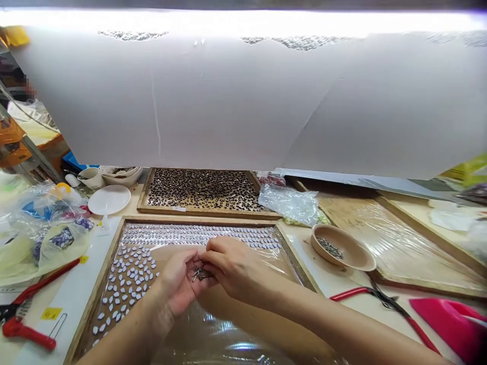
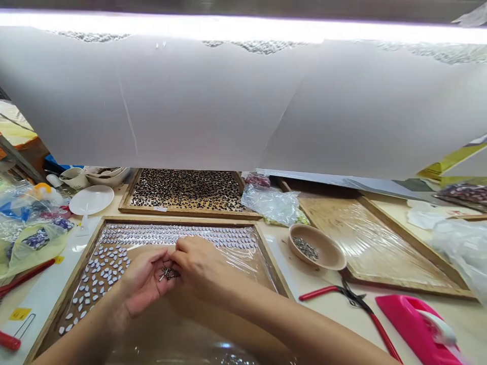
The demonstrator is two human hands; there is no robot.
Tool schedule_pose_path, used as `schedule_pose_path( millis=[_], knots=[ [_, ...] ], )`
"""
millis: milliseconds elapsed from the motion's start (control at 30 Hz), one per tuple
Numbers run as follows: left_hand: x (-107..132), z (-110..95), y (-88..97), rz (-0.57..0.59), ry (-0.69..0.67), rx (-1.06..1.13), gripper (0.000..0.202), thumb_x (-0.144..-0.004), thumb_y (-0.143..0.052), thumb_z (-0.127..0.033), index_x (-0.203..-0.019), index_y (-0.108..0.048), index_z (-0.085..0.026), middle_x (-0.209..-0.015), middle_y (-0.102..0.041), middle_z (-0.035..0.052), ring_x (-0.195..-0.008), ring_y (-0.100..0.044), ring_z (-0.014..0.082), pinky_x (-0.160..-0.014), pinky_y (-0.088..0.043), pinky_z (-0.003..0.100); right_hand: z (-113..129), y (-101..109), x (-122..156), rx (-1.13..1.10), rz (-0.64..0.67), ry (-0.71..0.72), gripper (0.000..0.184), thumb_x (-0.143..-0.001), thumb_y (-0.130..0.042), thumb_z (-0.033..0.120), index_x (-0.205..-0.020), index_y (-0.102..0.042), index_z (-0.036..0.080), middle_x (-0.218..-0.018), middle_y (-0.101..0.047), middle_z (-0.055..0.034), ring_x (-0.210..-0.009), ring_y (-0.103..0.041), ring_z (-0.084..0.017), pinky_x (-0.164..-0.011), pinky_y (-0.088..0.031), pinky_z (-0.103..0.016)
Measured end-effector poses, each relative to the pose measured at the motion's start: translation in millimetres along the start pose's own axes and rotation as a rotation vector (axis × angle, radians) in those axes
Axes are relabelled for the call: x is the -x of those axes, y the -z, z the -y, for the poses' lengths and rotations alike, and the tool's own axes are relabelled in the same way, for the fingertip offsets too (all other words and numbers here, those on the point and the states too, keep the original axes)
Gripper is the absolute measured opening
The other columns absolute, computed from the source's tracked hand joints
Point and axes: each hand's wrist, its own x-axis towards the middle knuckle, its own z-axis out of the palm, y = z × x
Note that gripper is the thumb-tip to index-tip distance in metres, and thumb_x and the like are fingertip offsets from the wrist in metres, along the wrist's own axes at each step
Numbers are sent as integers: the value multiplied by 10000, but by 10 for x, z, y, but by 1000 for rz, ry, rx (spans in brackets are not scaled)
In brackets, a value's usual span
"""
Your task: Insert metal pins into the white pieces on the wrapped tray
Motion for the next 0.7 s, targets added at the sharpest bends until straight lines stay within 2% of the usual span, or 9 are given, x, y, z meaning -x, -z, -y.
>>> schedule_pose_path(
  millis=[200,333,500,600,700],
  knots=[
    [-15,30,28,28,0,2,246,-836,-412,-84,-655,-577,-105,-570,-581,18,-523,-540,89,-544,-466,215,98,-20,29,171,30,92,120,-775,-477,69,-761,-582,126,-733,-547,-69,-663,-404,-162,-611,-303,-299],
    [-5,58,4,29,11,8,243,-836,-418,-75,-663,-587,-100,-590,-602,26,-530,-552,86,-563,-474,211,92,12,34,185,60,136,108,-768,-477,79,-791,-572,126,-769,-544,-78,-687,-411,-168,-634,-312,-303],
    [54,62,-45,-49,29,-22,253,-844,-427,-83,-662,-602,-92,-601,-621,41,-541,-574,92,-547,-481,209,2,53,35,144,63,203,68,-768,-494,119,-793,-555,131,-766,-532,-70,-679,-408,-161,-616,-312,-292],
    [83,50,-67,-43,28,-79,236,-852,-437,-112,-731,-635,-69,-665,-654,77,-604,-611,125,-598,-513,256,-67,63,43,34,14,144,71,-775,-490,153,-758,-558,149,-747,-521,-50,-648,-410,-145,-577,-307,-271],
    [94,47,-71,-14,6,-135,187,-833,-486,-123,-807,-661,-64,-795,-686,109,-726,-641,155,-719,-523,296,-120,68,58,-93,-67,51,137,-798,-451,146,-741,-575,152,-742,-513,-40,-629,-425,-126,-554,-308,-246]
  ],
)
